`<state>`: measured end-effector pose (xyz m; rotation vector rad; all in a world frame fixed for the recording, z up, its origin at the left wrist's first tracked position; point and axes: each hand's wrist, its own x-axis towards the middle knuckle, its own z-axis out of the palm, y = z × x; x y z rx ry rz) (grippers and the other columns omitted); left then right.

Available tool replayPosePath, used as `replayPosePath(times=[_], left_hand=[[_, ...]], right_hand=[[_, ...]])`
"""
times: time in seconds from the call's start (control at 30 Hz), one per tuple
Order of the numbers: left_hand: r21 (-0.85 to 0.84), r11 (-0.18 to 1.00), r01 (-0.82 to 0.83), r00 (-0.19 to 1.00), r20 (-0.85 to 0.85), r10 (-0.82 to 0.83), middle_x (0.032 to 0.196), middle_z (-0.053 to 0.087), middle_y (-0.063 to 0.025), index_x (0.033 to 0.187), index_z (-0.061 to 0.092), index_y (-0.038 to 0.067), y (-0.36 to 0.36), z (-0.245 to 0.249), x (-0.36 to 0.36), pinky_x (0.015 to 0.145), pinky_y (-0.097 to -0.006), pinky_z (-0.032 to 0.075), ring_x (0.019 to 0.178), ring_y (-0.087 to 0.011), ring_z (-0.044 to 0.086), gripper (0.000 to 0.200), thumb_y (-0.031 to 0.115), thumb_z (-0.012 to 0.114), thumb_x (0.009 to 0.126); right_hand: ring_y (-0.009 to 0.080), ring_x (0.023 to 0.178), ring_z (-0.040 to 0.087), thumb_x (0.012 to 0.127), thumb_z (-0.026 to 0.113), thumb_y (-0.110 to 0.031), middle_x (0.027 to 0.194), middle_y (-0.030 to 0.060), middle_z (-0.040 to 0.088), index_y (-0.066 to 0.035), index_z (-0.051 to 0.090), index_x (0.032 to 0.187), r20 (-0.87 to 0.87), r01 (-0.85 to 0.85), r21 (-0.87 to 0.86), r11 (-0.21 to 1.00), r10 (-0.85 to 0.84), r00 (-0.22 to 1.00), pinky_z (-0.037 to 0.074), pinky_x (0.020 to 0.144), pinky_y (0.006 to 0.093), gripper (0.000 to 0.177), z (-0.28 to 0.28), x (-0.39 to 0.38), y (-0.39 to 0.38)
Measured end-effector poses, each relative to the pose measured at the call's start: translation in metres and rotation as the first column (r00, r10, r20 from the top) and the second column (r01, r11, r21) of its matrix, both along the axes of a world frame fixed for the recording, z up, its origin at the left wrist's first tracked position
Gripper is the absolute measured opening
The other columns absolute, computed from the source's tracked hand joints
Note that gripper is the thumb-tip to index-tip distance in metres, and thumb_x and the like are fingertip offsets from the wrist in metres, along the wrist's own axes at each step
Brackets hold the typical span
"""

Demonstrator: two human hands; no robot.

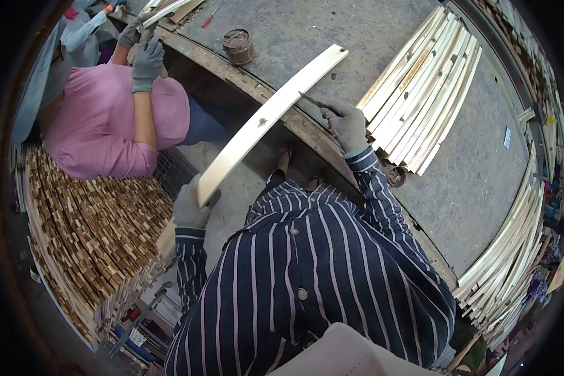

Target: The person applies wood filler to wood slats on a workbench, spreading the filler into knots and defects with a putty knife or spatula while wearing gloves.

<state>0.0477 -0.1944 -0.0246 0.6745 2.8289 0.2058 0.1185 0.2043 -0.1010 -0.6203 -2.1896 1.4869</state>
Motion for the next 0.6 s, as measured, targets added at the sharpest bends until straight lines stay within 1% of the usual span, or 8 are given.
replayPosePath(times=[0.1,0.13,0.3,0.37,0.4,0.43,0.53,0.6], left_hand=[[-0.155,0.986,-0.061,0.984,-0.175,0.033,0.098,0.056,-0.0144,0.135,0.051,0.022,-0.040,-0.007,0.004,0.082,-0.0411,0.047,0.094,-0.0355,0.057,0.073,0.003,0.066,0.066],[-0.253,0.960,-0.119,0.964,-0.262,0.051,0.097,0.055,-0.0136,0.134,0.052,0.022,-0.048,-0.006,0.007,0.081,-0.0401,0.047,0.094,-0.0346,0.057,0.073,0.000,0.064,0.065],[-0.143,0.971,-0.191,0.970,-0.177,0.165,0.097,0.056,-0.0128,0.124,0.062,0.017,-0.072,0.003,0.012,0.085,-0.0388,0.047,0.094,-0.0350,0.057,0.063,-0.003,0.060,0.064],[-0.001,0.982,-0.191,0.962,0.200,0.187,0.097,0.061,-0.0135,0.123,0.062,0.013,-0.094,-0.002,0.006,0.086,-0.0374,0.048,0.092,-0.0354,0.060,0.060,-0.004,0.057,0.066],[0.033,0.941,-0.337,0.885,0.351,0.305,0.095,0.066,-0.0125,0.122,0.061,0.007,-0.096,-0.002,0.004,0.085,-0.0358,0.050,0.088,-0.0306,0.064,0.057,-0.003,0.061,0.066],[0.032,0.940,-0.340,0.885,0.348,0.309,0.095,0.066,-0.0125,0.122,0.061,0.007,-0.099,-0.001,0.001,0.085,-0.0358,0.050,0.088,-0.0306,0.064,0.057,-0.003,0.061,0.066],[0.043,0.926,-0.374,0.637,0.738,0.223,0.090,0.067,-0.0063,0.106,0.063,-0.002,-0.105,0.000,-0.008,0.075,-0.0312,0.052,0.082,-0.0172,0.064,0.044,0.004,0.078,0.065],[0.037,0.918,-0.394,0.551,0.809,0.204,0.086,0.067,-0.0057,0.102,0.064,-0.001,-0.099,0.005,-0.010,0.071,-0.0298,0.052,0.077,-0.0160,0.063,0.039,0.004,0.078,0.066]], right_hand=[[0.0149,0.058,0.066,0.084,0.068,-0.011,0.076,0.0087,0.069,-0.008,0.072,0.099,0.131,0.172,-0.148,0.974,-0.153,0.980,0.050,0.055,0.0281,0.016,0.003,-0.001,0.002],[0.0119,0.050,0.062,0.086,0.067,-0.011,0.070,0.0074,0.066,-0.009,0.072,0.099,0.111,0.208,-0.080,0.975,-0.199,0.974,0.048,0.049,0.0278,0.014,-0.008,-0.004,0.005],[0.0124,0.050,0.062,0.087,0.066,-0.013,0.066,0.0063,0.065,-0.007,0.070,0.101,0.081,0.287,-0.079,0.955,-0.281,0.956,0.047,0.047,0.0276,0.015,-0.017,-0.016,0.008],[0.0123,0.049,0.062,0.088,0.065,-0.013,0.066,0.0071,0.064,-0.006,0.070,0.101,0.094,0.282,-0.169,0.944,-0.270,0.958,0.046,0.046,0.0272,0.015,-0.024,-0.019,0.007],[0.0123,0.049,0.062,0.088,0.065,-0.013,0.066,0.0071,0.064,-0.006,0.070,0.101,0.092,0.278,-0.171,0.945,-0.266,0.960,0.046,0.046,0.0272,0.015,-0.025,-0.020,0.007],[0.0119,0.049,0.061,0.089,0.065,-0.013,0.066,0.0069,0.064,-0.006,0.070,0.101,0.119,0.277,-0.207,0.938,-0.257,0.959,0.046,0.046,0.0267,0.015,-0.025,-0.020,0.006],[0.0109,0.048,0.060,0.089,0.065,-0.013,0.066,0.0064,0.064,-0.004,0.070,0.101,0.134,0.271,-0.261,0.927,-0.243,0.961,0.045,0.045,0.0257,0.016,-0.026,-0.018,0.003],[0.0103,0.048,0.060,0.089,0.065,-0.013,0.066,0.0061,0.064,-0.003,0.070,0.101,0.121,0.267,-0.280,0.922,-0.242,0.963,0.045,0.045,0.0252,0.016,-0.026,-0.016,0.002]])
